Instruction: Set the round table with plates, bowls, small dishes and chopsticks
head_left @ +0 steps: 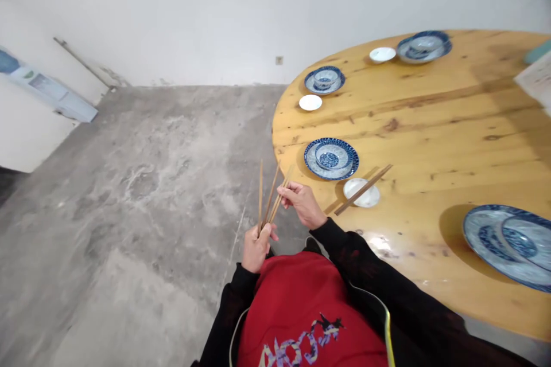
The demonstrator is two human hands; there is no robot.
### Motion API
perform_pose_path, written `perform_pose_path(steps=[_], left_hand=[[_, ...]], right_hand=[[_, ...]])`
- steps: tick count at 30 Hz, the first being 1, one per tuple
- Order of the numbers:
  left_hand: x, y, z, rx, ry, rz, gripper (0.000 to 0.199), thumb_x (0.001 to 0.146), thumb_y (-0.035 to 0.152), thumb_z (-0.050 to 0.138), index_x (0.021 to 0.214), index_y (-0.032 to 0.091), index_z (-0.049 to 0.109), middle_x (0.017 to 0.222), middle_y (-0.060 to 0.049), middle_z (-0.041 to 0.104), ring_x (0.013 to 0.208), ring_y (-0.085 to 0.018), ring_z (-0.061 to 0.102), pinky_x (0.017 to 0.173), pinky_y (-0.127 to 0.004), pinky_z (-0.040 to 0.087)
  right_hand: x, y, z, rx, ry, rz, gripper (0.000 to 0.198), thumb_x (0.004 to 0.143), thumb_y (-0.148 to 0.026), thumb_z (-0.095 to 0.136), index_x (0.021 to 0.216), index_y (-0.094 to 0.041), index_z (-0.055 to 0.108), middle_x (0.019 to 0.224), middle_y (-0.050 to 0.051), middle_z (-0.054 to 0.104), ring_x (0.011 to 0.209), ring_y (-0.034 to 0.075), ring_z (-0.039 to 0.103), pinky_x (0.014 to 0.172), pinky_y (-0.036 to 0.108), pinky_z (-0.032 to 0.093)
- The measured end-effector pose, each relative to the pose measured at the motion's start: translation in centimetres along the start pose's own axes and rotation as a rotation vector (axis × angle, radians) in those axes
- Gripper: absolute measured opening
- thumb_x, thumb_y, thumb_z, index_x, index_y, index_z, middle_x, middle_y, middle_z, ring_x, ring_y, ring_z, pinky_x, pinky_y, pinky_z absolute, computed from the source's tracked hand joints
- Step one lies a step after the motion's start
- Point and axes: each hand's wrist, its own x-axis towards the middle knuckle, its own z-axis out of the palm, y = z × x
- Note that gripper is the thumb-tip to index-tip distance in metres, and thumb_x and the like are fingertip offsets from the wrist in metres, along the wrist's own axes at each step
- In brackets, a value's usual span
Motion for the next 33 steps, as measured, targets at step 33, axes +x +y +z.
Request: perform_pose_path(steps=[33], left_hand=[[34.4,11.7,0.4,-0.162,-0.051,-0.212,0.049,0.068,0.044,0.096,0.097,0.011,0.075,0.087,-0.013,0.08,0.078,-0.02,0.077,0.072,-0.029,0.059]], right_hand=[[23.7,-5.8,0.6,0.054,0.661,-0.322,0.034,0.084,-0.056,0.077,0.085,-0.023,0.068,0.063,0.0,0.068,0.055,0.019,0.067,0.056,0.031,0.058]])
